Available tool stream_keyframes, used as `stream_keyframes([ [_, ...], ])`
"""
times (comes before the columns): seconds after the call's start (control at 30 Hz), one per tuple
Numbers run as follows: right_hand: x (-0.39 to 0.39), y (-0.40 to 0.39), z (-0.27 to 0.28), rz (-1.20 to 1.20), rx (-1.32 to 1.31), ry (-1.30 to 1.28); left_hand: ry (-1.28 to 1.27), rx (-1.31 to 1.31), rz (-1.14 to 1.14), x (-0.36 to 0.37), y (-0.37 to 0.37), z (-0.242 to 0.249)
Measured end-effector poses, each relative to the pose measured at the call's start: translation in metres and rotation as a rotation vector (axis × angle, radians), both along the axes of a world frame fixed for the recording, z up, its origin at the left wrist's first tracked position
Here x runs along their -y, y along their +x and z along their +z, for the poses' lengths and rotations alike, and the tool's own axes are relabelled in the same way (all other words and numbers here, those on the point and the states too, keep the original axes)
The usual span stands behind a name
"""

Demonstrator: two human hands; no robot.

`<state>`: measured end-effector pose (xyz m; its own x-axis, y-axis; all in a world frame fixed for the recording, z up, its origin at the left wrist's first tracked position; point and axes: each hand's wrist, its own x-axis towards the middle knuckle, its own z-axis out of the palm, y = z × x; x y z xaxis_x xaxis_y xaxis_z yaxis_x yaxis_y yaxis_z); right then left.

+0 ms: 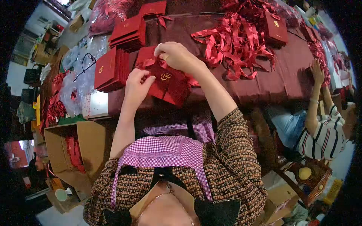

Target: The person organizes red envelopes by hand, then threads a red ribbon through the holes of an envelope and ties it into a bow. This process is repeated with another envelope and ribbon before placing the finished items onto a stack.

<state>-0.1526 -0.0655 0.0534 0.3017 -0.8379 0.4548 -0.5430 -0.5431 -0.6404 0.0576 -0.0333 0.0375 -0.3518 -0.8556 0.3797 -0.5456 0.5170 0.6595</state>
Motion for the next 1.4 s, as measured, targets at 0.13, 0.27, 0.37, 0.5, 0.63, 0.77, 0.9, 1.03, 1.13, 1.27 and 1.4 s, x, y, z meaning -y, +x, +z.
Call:
stream_keyframes([
  [0.13, -0.01, -0.012, 0.001, -0.116, 0.207, 0.05, 0.12, -0.091, 0.115, 0.009, -0.001, -0.016],
  [0.27, -0.052, -0.05, 0.009, -0.154, 0.223, 0.234, 0.227, -0.091, 0.166, 0.008, 0.005, -0.008],
  [0.37, -0.084, -0.059, -0.009, -0.188, -0.07, 0.2, 0.28, -0.113, 0.163, 0.011, 0.007, -0.008],
  [0.5, -0.097, -0.053, -0.048, -0.29, -0.189, -0.049, 0.321, -0.23, 0.125, 0.019, 0.004, -0.021],
  [0.63, -0.103, -0.063, -0.041, -0.28, 0.547, 0.447, 0.394, -0.296, 0.151, 0.013, 0.002, -0.012],
  [0.77, -0.109, -0.073, -0.006, -0.145, 0.936, 0.489, 0.377, -0.335, 0.154, 0.019, 0.007, -0.024],
  [0.9, -0.114, -0.069, -0.003, 0.087, 1.227, 0.506, 0.382, -0.309, 0.157, 0.015, 0.004, -0.013],
  [1.03, -0.118, -0.06, 0.007, 0.211, 1.092, 0.524, 0.515, -0.461, 0.073, 0.021, 0.011, -0.021],
  [1.13, -0.114, -0.056, 0.012, 0.129, 0.885, 0.57, 0.659, -0.416, 0.077, 0.015, 0.014, 0.0],
  [1.27, -0.103, -0.047, -0.016, -0.096, 0.45, 0.336, 0.697, -0.52, -0.024, 0.012, 0.016, 0.0],
  [1.4, -0.098, -0.039, -0.025, -0.182, 0.375, 0.175, 0.757, -0.548, -0.166, 0.009, 0.018, 0.0],
])
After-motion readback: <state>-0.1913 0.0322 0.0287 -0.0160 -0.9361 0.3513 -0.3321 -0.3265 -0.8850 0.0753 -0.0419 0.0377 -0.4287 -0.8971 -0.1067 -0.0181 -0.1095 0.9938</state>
